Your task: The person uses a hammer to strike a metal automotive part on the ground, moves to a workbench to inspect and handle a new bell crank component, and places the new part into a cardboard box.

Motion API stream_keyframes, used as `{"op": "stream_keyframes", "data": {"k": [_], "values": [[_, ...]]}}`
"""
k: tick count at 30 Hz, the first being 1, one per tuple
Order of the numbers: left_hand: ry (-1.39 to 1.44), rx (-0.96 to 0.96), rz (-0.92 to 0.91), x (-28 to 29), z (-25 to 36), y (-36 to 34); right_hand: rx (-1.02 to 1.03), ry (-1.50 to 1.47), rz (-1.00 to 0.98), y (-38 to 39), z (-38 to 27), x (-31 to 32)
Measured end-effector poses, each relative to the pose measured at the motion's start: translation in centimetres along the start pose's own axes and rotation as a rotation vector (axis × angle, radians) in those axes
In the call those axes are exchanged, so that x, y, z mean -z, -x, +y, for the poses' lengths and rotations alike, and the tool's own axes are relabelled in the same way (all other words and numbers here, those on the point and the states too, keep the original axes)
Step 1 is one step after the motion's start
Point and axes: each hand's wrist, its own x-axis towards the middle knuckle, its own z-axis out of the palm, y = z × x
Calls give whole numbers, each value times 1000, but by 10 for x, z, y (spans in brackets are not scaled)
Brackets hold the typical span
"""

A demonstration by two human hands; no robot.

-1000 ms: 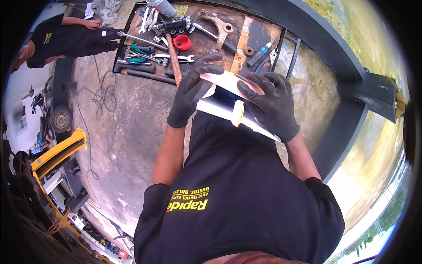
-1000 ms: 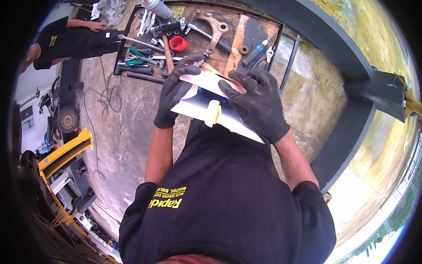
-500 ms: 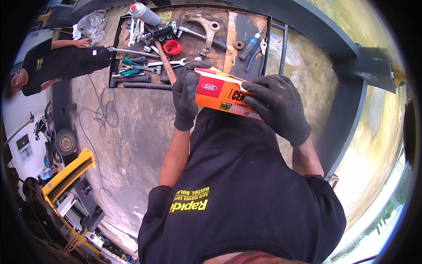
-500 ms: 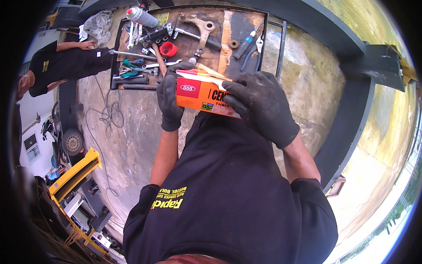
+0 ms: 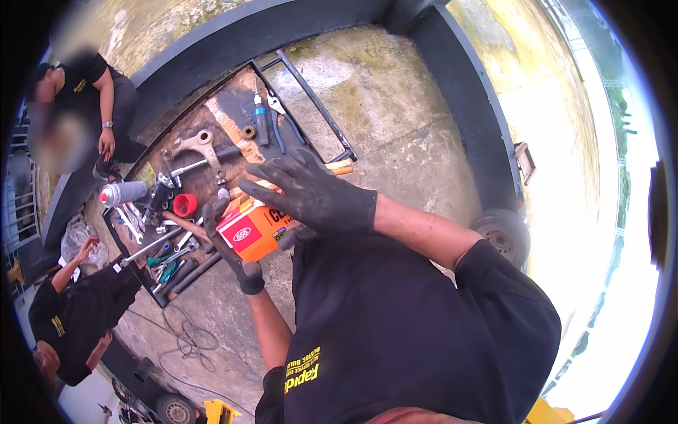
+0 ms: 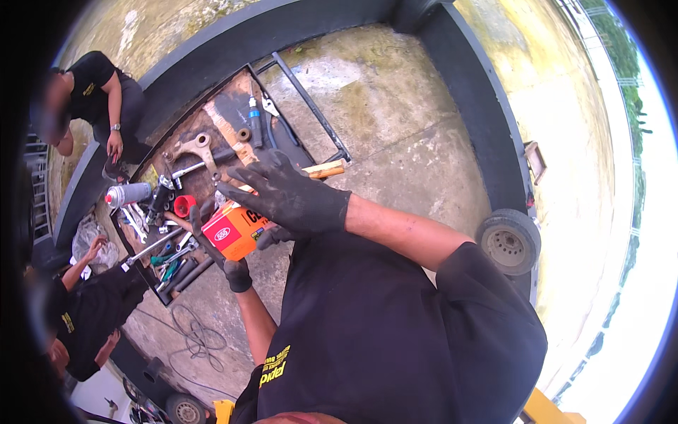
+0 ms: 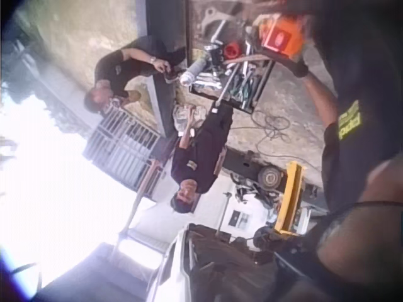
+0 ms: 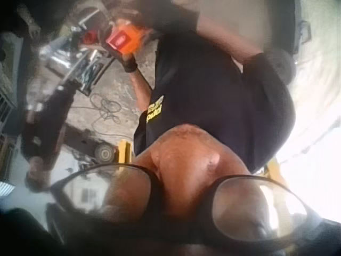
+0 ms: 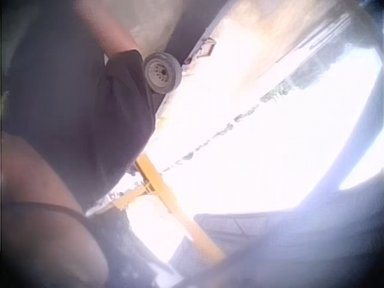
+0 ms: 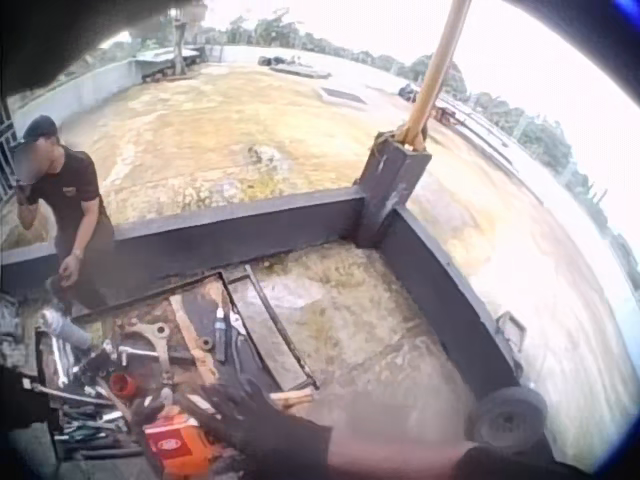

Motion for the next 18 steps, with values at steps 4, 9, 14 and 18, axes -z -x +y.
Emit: {"op": "stream_keyframes", "data": {"k": [4,9,14,18], "values": [[224,169,102,18,-39,24,-42,174,36,22,5,-16],[-437,58,-13,-2,-21,10,-259,-33,60,45,7,-15],[379,471,332,2,-113,10,-155,-88,222,86,42,-8],[184,408,267,-45,-56,-9,-98,-248,326,113,77,3]]}}
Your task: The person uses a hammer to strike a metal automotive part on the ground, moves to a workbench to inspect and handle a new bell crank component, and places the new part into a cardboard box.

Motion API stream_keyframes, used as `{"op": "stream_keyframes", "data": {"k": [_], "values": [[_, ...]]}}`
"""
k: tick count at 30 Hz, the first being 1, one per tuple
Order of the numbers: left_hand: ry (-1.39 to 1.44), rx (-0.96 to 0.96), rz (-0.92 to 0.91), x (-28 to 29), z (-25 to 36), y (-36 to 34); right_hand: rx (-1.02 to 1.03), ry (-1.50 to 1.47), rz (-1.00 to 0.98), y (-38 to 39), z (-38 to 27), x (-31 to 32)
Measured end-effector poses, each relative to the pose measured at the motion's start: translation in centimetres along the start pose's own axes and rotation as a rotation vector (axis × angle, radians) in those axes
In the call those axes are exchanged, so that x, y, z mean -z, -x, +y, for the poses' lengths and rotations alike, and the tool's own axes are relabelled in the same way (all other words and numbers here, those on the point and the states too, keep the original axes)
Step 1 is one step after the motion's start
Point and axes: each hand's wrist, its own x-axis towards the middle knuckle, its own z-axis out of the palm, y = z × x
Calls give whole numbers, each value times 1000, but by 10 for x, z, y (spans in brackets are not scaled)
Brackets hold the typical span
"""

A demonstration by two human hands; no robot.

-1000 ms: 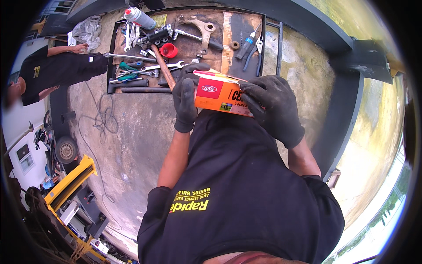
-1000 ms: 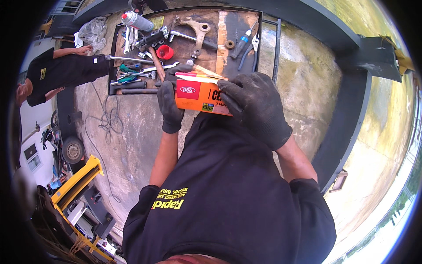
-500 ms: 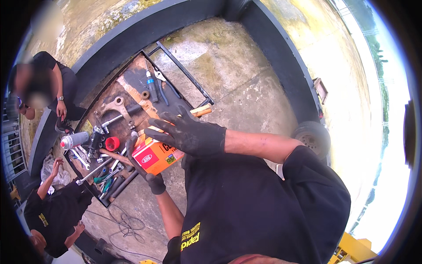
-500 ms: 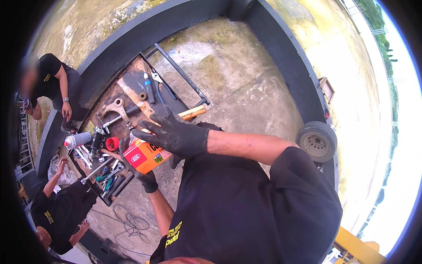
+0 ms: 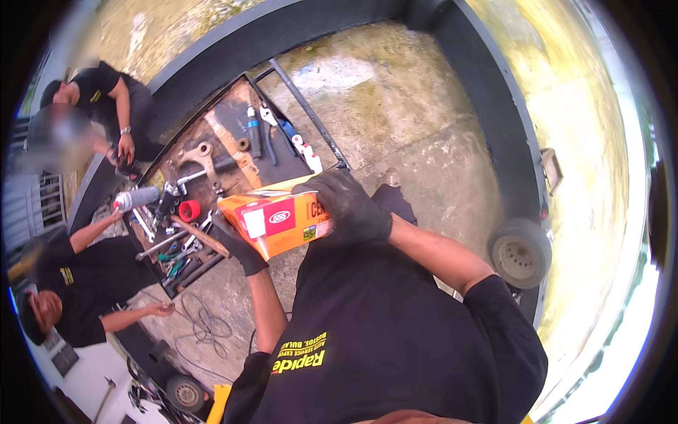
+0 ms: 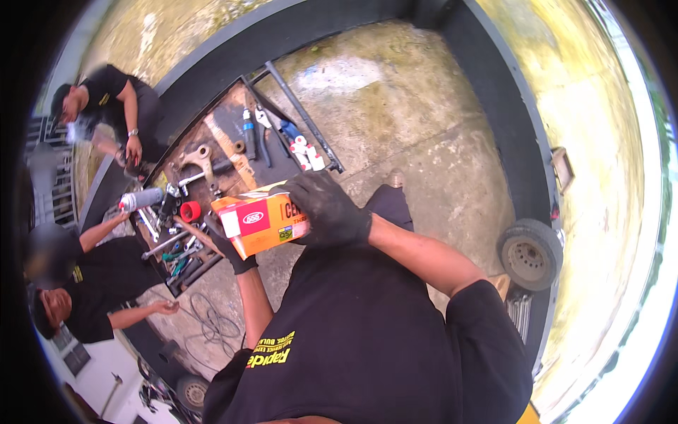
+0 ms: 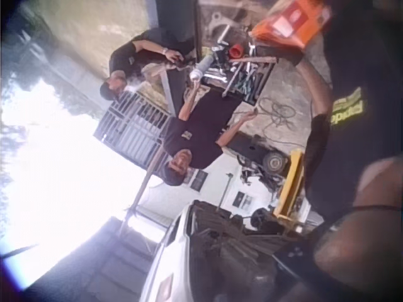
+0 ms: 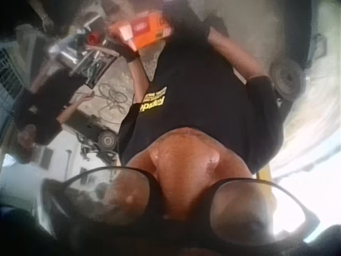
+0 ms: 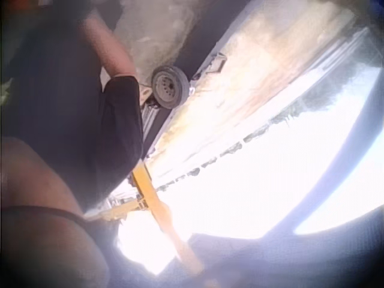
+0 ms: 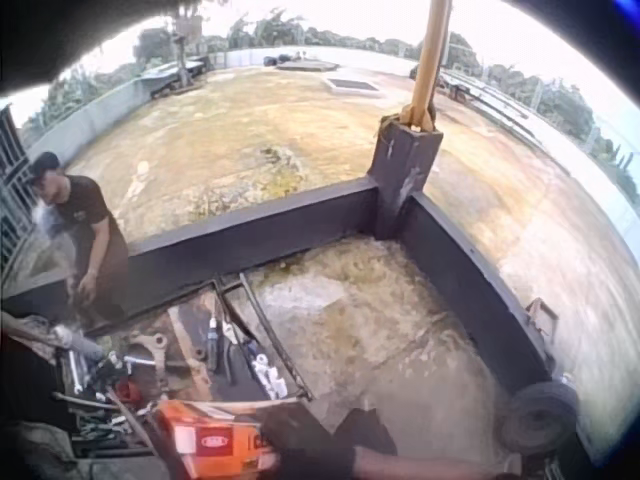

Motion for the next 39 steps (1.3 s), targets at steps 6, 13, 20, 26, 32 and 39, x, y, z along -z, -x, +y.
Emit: {"op": "stream_keyframes", "data": {"k": [6,13,20,26,32,39], "values": [[-806,-519,274,-68,-22,-36,6,-63,150,7,83,36],[88,-139,513,-54,-68,-34,-226,-443,-73,-6,147,60],[-1223,-267,-17,10,-59,-23,-413,-753,-170,-14,190,72],[-1805,-310,-255,-32,-29,-9,-603,-855,-131,-1,234,64],[-1681,-414,-310,-7,-33,-25,-579,-941,-43,19,262,47],[-832,-264,-169,-17,-23,-5,-676,-1139,70,35,266,72]]}}
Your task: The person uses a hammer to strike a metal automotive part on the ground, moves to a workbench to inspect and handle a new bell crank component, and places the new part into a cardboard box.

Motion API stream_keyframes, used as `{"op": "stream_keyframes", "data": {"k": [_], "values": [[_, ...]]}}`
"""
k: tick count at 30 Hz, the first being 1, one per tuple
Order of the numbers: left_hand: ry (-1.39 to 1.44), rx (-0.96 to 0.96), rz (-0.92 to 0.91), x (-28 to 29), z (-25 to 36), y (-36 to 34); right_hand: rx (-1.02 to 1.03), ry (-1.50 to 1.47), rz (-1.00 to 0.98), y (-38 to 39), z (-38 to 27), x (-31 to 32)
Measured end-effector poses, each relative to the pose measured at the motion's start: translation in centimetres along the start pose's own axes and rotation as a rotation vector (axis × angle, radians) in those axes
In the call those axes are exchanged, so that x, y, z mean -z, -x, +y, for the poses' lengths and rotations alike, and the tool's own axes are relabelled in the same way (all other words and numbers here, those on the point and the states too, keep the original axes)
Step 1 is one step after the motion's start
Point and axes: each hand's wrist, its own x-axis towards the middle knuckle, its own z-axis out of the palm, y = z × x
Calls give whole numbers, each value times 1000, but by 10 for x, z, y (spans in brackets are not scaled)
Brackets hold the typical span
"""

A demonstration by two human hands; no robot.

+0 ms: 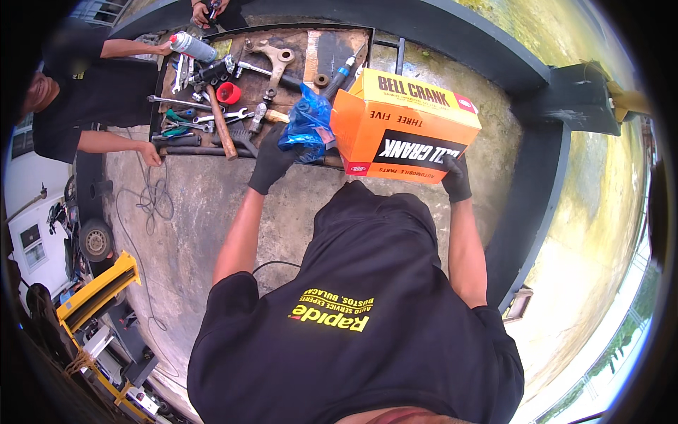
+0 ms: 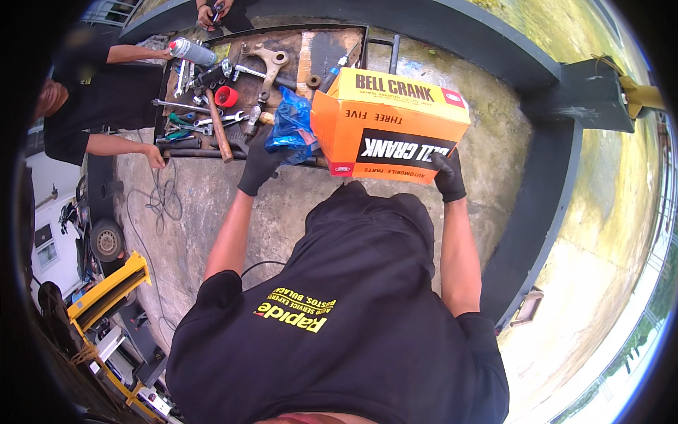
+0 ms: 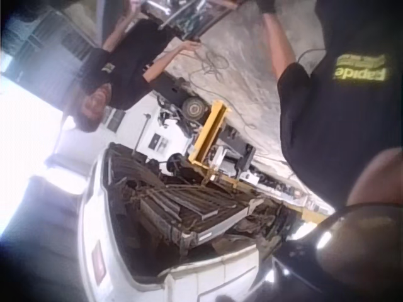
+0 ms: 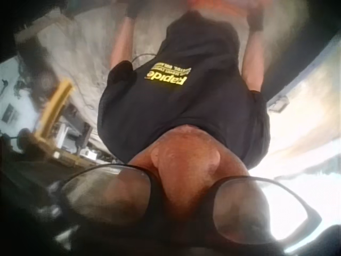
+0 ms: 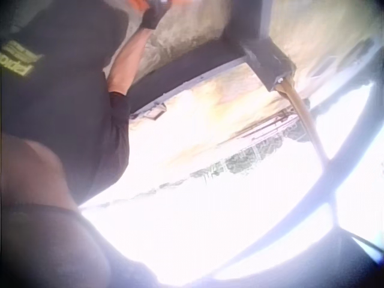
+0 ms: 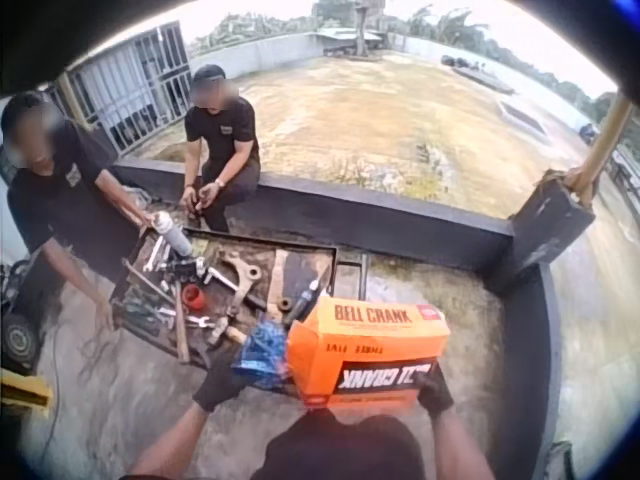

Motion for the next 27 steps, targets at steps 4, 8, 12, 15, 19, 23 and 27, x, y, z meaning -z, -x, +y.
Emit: {"op": "stream_keyframes", "data": {"k": [4,8,12,15,19,23,27], "values": [[517,-11,160,6,-36,14,27,47,-26,15,-45,-36],[1696,-148,-240,-14,50,-21,56,86,-140,70,-119,-13],[1517,41,-194,-41,109,-25,6,655,-73,107,-181,-39],[1376,199,-278,-89,129,-29,288,927,33,139,-206,-20],[1294,392,-444,-190,146,-34,486,984,671,197,-246,33],[1305,591,-544,-299,153,-18,844,1379,534,267,-266,97],[975,271,-836,-388,224,-24,823,1607,531,322,-286,154]]}}
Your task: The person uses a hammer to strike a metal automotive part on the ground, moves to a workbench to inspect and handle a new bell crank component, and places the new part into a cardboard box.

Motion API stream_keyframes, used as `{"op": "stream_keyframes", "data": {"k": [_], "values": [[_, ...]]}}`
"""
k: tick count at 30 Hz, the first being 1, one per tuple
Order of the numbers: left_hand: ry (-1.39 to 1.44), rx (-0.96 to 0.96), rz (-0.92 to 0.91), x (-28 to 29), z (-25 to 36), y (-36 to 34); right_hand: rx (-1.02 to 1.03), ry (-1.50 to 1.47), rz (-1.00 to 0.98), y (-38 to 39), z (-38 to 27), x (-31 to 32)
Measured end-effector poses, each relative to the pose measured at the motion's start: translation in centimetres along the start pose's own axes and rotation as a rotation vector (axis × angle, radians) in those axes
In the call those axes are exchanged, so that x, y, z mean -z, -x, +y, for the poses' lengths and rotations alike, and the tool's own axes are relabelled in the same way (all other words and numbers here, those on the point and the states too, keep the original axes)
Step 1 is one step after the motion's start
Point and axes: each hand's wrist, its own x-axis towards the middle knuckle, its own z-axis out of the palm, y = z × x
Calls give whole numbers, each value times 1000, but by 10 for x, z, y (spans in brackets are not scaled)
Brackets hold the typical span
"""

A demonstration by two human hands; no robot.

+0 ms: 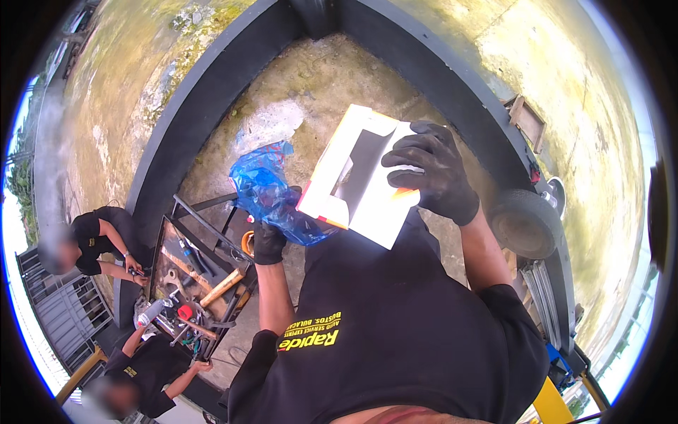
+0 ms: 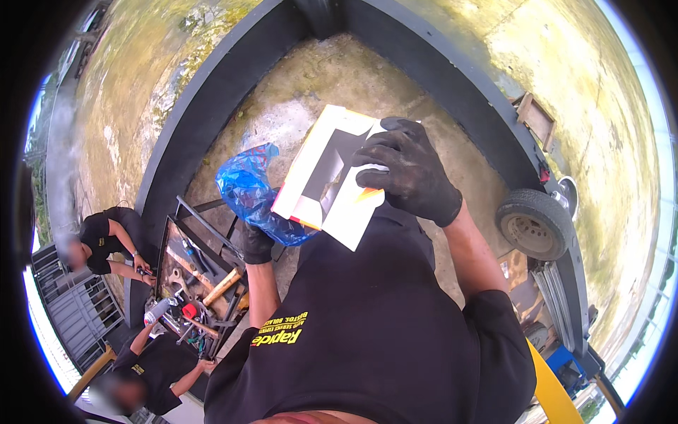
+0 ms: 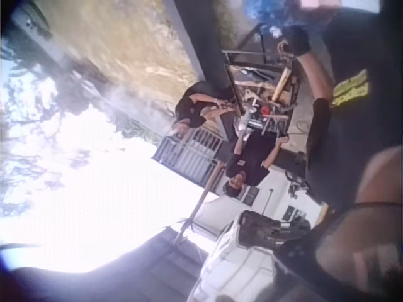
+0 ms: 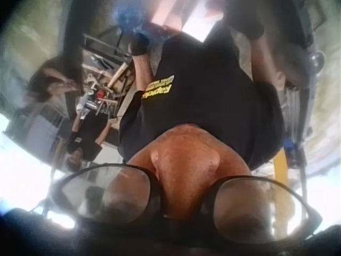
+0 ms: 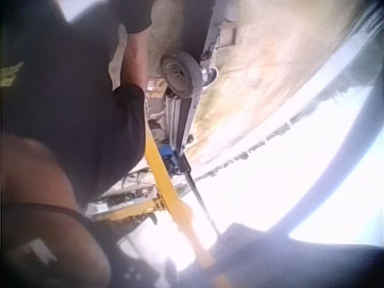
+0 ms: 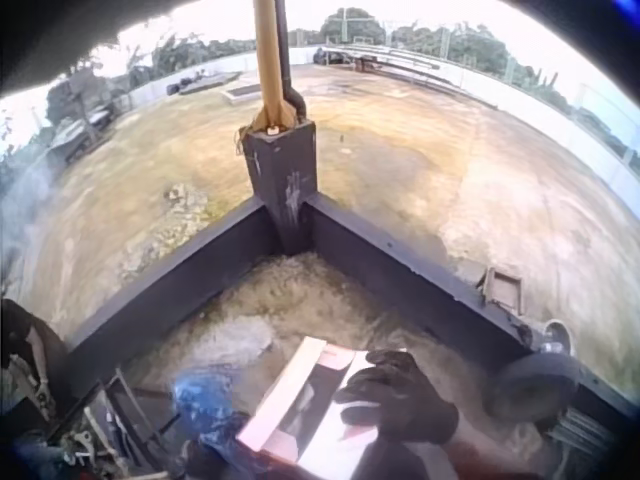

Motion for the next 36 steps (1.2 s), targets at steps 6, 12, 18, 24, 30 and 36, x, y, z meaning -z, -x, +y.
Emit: {"op": "stream_keyframes", "data": {"k": [6,12,18,24,30,36], "values": [[158,88,-156,-128,23,-137,-136,229,-159,18,104,24],[-13,21,-106,-254,28,-277,-166,426,-377,2,232,11],[154,83,65,-292,-95,-454,61,425,-466,-69,387,3],[-66,198,-5,-362,-111,-586,23,361,-589,-129,532,-1],[-856,-129,-307,-349,-151,-693,10,422,-572,-162,659,-12],[-266,220,-1,-389,-173,-821,-64,190,-577,-188,789,-55]]}}
